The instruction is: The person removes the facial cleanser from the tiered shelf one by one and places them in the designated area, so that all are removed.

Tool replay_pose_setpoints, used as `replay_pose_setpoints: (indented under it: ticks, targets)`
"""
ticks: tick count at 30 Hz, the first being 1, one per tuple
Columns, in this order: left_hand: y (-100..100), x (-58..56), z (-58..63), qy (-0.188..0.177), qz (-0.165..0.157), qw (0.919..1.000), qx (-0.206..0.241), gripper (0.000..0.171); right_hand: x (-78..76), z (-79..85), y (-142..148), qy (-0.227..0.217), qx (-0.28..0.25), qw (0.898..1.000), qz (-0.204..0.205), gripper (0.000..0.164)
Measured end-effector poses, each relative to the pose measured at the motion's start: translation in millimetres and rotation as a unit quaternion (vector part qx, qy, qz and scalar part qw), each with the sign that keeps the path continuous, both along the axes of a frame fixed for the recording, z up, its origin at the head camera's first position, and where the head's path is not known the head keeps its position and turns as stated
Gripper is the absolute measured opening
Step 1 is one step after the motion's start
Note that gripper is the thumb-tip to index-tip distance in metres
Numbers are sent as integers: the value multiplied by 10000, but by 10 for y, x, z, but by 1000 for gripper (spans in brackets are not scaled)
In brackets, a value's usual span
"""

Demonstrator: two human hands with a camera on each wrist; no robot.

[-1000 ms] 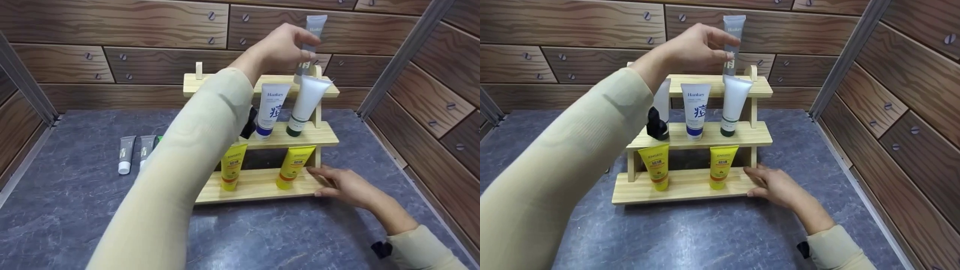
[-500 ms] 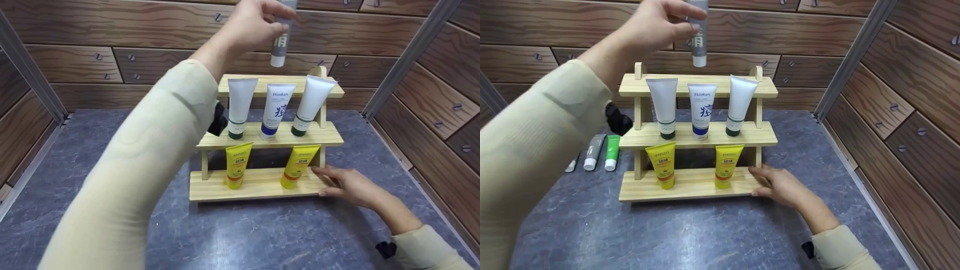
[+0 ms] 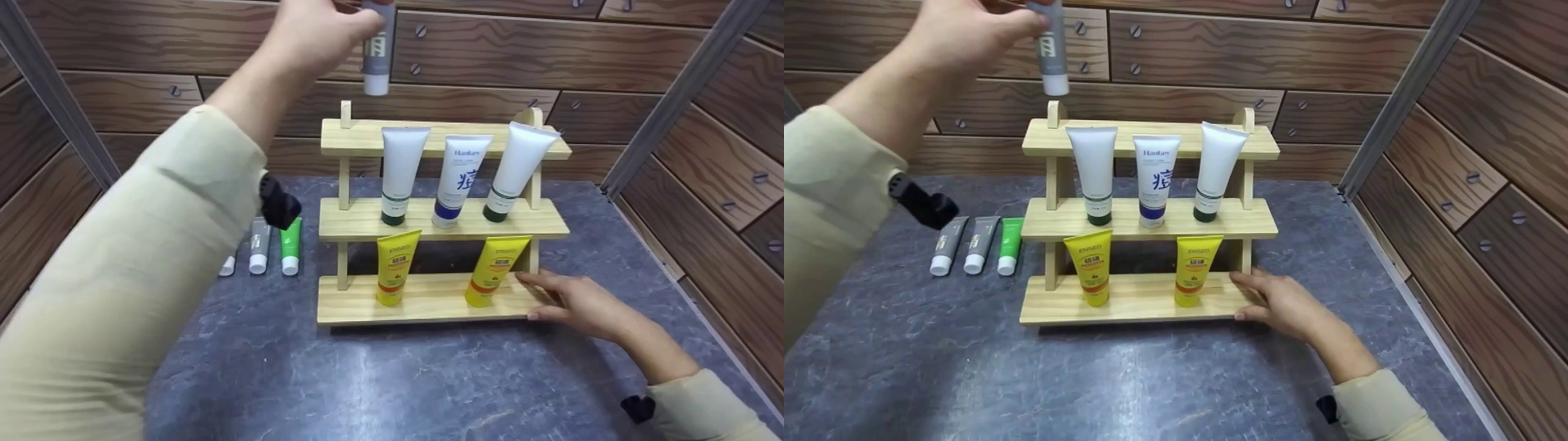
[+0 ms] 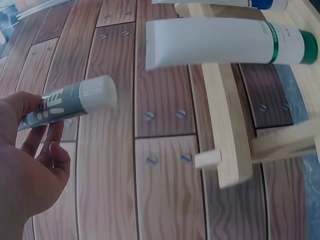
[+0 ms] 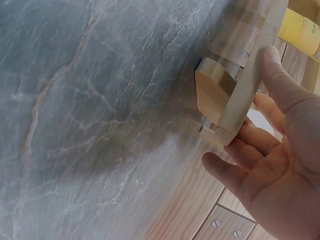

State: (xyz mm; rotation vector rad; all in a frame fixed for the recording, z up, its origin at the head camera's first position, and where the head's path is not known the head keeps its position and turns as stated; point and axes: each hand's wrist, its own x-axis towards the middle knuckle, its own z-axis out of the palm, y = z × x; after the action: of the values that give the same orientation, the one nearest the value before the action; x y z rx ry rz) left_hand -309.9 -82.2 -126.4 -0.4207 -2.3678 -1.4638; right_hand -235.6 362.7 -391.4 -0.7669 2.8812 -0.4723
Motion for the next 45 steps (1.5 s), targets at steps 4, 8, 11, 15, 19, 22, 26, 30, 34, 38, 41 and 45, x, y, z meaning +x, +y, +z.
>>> replay_pose_setpoints:
  ticks: [4, 8, 11, 15, 19, 22, 26, 30, 34, 38, 41, 45]
  targets:
    - [-205, 77, -6, -5, 136, 9995, 271, 15, -10, 1, 7, -53, 3, 10000, -48, 73]
    - [-387, 174, -47, 92, 72, 9973, 727, 19, -24, -2, 22, -80, 34, 9999, -76, 75]
    - [-522, 233, -116, 107, 56, 9948, 1010, 23, -29, -7, 44, -69, 33, 9999, -78, 75]
    - [-736, 334, -262, 244, 226, 9950, 947, 23, -29, -8, 56, -88, 37, 9999, -104, 75]
    - [-951, 436, -437, 370, 482, 9952, 765, 21, -28, -9, 61, -86, 32, 9999, -123, 75]
    - [-1126, 527, -576, 316, 647, 9949, 711, 21, -28, -14, 60, -101, 36, 9998, -140, 76]
    - [-1349, 643, -773, 237, 898, 9933, 686, 22, -32, -21, 60, -99, 49, 9999, -128, 76]
    - [-1545, 733, -957, 117, 1011, 9912, 845, 24, -50, -25, 55, -31, 67, 10000, -51, 74]
    - [-1697, 790, -1125, -64, 976, 9897, 1044, 26, -62, -19, 53, -52, 99, 9999, -73, 74]
    - [-1822, 822, -1293, -140, 1032, 9902, 935, 26, -67, -17, 52, -77, 123, 9998, -103, 75]
    - [-1896, 835, -1416, -207, 1089, 9904, 823, 26, -65, -19, 49, -75, 127, 9999, -84, 75]
    - [-1975, 834, -1570, -305, 1128, 9905, 729, 25, -64, -14, 47, -87, 134, 9998, -74, 75]
